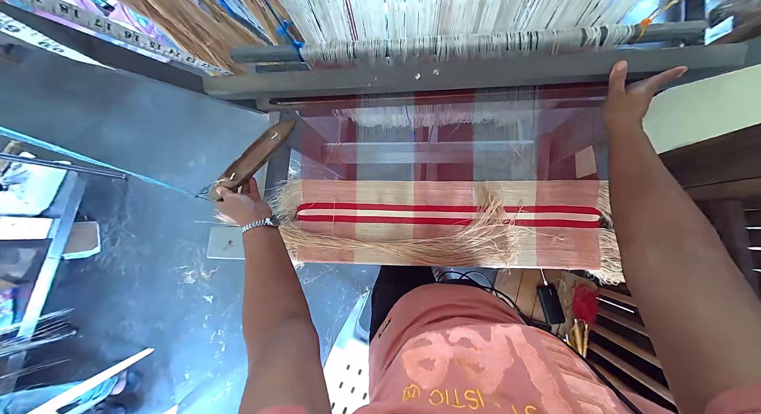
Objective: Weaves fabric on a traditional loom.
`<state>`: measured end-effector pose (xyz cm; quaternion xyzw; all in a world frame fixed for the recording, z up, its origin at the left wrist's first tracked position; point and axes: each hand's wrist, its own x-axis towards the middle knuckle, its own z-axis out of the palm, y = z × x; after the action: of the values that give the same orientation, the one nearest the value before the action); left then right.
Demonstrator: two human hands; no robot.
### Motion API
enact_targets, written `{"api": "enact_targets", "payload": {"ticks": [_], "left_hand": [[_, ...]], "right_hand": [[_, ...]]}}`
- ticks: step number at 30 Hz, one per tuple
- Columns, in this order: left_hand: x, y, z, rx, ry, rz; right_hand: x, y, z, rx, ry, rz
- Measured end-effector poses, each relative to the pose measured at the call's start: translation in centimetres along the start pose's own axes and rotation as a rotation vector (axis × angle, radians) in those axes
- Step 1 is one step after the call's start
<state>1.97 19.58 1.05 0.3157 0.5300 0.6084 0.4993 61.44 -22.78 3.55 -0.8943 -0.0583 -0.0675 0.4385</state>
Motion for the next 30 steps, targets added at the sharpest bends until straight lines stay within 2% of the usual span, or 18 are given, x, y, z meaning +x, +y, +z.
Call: {"api": "enact_targets", "payload": {"ticks": [6, 10, 17, 19, 22, 23, 26, 30], "left_hand": [[2.6, -2.0, 3.9, 0.001, -0.066, -0.030], [3.6, -3.2, 5.8, -0.004, -0.132, -0.092], [4.1, -5.2, 9.7, 0.024, -0.116, -0.076], [2.8, -4.9, 10.5, 0.129, -0.286, -0.140], [0.9, -2.3, 10.9, 0.651, -0.791, -0.317], [0.8, -1.7, 10.9, 0.796, -0.874, -0.317], [0.8, -1.2, 9.7, 0.896, -0.847, -0.229], [-0.7, -0.9, 7.1, 0.894, -0.849, -0.197]], "right_hand": [[-0.1, 1.0, -0.1, 0.111, 0.039, -0.010], [-0.2, 0.6, -1.5, 0.185, -0.091, 0.104], [0.5, 0.5, -3.2, 0.007, -0.290, 0.326], [0.7, 0.8, -3.2, 0.030, -0.323, 0.364], [0.6, 0.7, -3.1, 0.143, -0.402, 0.392], [0.5, 0.6, -3.1, 0.190, -0.439, 0.404], [0.7, 0.9, -3.1, 0.318, -0.553, 0.442], [0.3, 0.6, -3.0, 0.384, -0.542, 0.453]]}}
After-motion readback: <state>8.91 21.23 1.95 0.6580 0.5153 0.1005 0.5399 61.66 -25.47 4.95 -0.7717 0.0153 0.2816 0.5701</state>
